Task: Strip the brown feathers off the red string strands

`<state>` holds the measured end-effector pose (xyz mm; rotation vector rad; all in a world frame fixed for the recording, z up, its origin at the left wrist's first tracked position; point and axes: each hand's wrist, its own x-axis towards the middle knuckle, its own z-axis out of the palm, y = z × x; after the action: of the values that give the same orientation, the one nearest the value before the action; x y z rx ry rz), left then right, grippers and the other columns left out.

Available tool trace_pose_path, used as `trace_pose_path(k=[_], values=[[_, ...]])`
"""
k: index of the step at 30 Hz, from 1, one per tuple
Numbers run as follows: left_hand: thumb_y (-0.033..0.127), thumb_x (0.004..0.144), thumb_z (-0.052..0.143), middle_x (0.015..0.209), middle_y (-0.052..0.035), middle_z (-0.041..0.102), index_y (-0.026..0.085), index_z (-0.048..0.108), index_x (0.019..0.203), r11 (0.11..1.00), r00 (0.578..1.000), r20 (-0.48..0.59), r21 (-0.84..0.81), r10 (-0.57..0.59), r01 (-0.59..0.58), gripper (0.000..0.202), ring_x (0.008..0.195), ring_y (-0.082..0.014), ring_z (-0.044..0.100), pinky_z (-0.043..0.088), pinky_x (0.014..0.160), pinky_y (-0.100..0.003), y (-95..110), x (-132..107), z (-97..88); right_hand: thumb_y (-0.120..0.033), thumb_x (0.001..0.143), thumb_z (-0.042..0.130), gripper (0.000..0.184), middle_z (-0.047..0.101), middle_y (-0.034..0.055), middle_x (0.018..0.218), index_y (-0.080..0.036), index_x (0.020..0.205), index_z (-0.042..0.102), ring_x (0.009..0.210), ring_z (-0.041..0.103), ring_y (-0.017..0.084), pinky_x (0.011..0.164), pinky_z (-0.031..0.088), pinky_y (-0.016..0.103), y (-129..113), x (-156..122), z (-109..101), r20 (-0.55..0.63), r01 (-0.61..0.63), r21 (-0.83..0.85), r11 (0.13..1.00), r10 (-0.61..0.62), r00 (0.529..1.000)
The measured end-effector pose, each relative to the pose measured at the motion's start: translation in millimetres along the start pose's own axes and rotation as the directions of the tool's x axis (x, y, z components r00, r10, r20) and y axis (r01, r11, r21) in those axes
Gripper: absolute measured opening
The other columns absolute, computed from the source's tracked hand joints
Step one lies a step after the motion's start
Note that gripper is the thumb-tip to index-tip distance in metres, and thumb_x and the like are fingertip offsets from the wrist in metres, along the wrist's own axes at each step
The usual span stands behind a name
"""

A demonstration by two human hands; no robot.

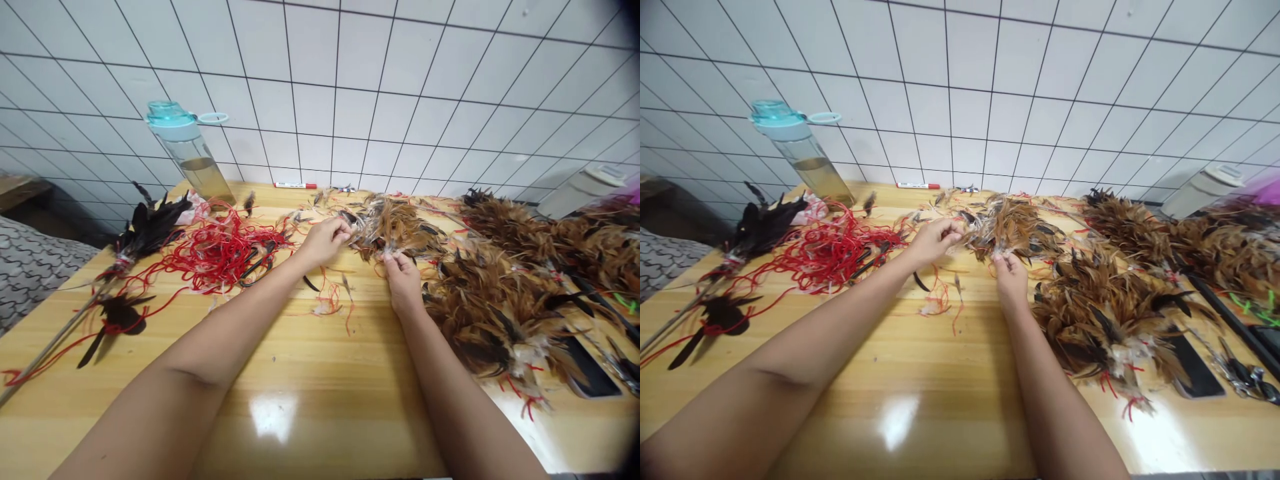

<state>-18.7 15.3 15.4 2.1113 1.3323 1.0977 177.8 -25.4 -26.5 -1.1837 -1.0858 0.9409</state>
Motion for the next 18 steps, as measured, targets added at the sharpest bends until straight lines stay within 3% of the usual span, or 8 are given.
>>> trace_pose_path(k=[4,9,11,14,18], values=[[0.024,0.078,0.056,0.072,0.0008,0.061,0.015,0.063,0.081,0.968,0.981,0.143,-0.194,-0.133,0.159,0.012,0.066,-0.0112,0.051,0.038,0.064,-0.023,-2.8,-0.2,-0.2,-0.046,0.071,0.064,0.029,0.066,0.0021,0.076,-0.017,0.079,0.063,0.070,0.056,0.014,0.074,0.043,0.030,0.5,0.0,-0.4,-0.020,0.002,-0.001,1.000,-0.002,1.000],[0.028,0.078,0.057,0.077,-0.0004,0.063,0.014,0.063,0.087,0.901,0.967,0.123,-0.354,-0.222,0.252,0.017,0.069,-0.0110,0.053,0.040,0.067,-0.023,-2.2,0.5,3.4,-0.047,0.074,0.060,0.031,0.063,0.0013,0.073,-0.017,0.078,0.062,0.068,0.054,0.014,0.068,0.044,0.028,-0.2,-2.3,1.4,-0.002,0.032,-0.103,0.994,-0.033,0.999],[0.026,0.079,0.056,0.080,-0.0014,0.064,0.015,0.063,0.087,0.940,0.970,0.070,-0.240,-0.232,0.242,0.016,0.071,-0.0121,0.053,0.040,0.069,-0.024,-1.3,1.6,-0.1,-0.047,0.075,0.058,0.029,0.060,0.0000,0.068,-0.018,0.076,0.060,0.065,0.052,0.014,0.064,0.043,0.027,0.5,-3.5,2.0,0.011,0.034,-0.140,0.990,-0.032,0.999],[0.025,0.080,0.055,0.076,-0.0022,0.063,0.016,0.062,0.078,0.976,0.978,0.014,0.070,-0.206,0.205,0.012,0.071,-0.0144,0.053,0.038,0.068,-0.026,0.4,2.7,-9.8,-0.047,0.076,0.057,0.029,0.055,-0.0021,0.063,-0.019,0.073,0.057,0.060,0.048,0.013,0.059,0.040,0.026,4.1,-4.2,1.9,0.028,0.026,-0.167,0.986,-0.022,0.999],[0.026,0.078,0.058,0.071,-0.0009,0.064,0.017,0.062,0.072,0.964,0.951,0.224,0.208,-0.210,0.164,0.012,0.068,-0.0146,0.055,0.038,0.064,-0.025,4.4,0.6,-16.1,-0.048,0.077,0.058,0.029,0.053,-0.0035,0.063,-0.019,0.073,0.058,0.058,0.045,0.011,0.058,0.038,0.025,9.6,-3.7,0.7,0.031,0.032,-0.187,0.982,-0.026,0.999]])
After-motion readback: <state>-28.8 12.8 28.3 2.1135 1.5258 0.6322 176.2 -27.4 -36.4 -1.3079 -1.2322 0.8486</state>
